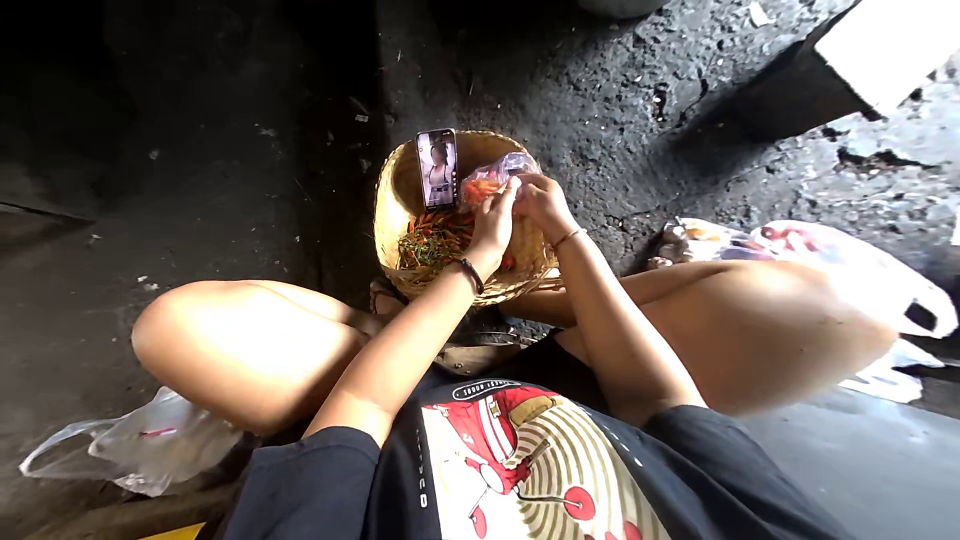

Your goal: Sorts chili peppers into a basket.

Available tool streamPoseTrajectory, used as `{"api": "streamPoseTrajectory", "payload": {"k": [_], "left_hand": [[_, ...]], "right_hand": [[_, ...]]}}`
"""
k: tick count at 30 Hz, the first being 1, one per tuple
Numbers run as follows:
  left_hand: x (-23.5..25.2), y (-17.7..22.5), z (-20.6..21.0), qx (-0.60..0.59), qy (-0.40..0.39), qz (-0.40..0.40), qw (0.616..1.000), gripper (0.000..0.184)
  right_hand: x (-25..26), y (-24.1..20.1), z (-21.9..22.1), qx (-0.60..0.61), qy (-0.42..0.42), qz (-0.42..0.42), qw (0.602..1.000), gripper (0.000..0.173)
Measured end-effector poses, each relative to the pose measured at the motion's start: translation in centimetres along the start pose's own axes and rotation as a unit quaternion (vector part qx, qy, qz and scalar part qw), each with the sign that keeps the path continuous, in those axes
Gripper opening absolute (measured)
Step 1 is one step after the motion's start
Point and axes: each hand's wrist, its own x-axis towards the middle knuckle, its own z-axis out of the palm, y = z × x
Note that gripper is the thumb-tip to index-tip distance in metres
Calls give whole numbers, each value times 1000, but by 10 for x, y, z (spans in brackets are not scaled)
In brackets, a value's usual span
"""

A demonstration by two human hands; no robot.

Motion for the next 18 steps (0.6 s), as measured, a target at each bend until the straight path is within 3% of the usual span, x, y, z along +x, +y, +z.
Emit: {"api": "streamPoseTrajectory", "payload": {"k": [3, 6, 8, 11, 13, 14, 16, 17, 18], "left_hand": [[2, -3, -9, 57, 12, -55, 997, 48], [-6, -8, -18, 83, -16, -53, 995, 42], [-15, -7, -22, 102, -24, -68, 992, 35], [-17, -19, -49, 148, -2, -60, 987, 38], [-13, -14, -78, 157, 50, -1, 986, 38], [-9, -4, -90, 150, 82, 39, 984, 37], [-22, 40, -98, 158, 148, 74, 973, 36], [-32, 87, -95, 208, 156, -8, 965, 40], [-33, 146, -94, 260, 117, -162, 945, 47]], "right_hand": [[-3, -4, 0, -83, 27, -34, 996, 34], [-15, -11, 14, -162, 86, -171, 968, 28], [-17, -13, 23, -179, 60, -246, 951, 27], [-23, -20, 33, -241, -33, -195, 950, 30], [-43, -42, 39, -222, -11, -208, 953, 29], [-60, -67, 44, -180, -7, -254, 950, 25], [-124, -130, 62, -66, -92, -381, 918, 17], [-169, -164, 75, 7, -170, -443, 880, 13], [-217, -192, 92, 79, -257, -487, 831, 12]]}}
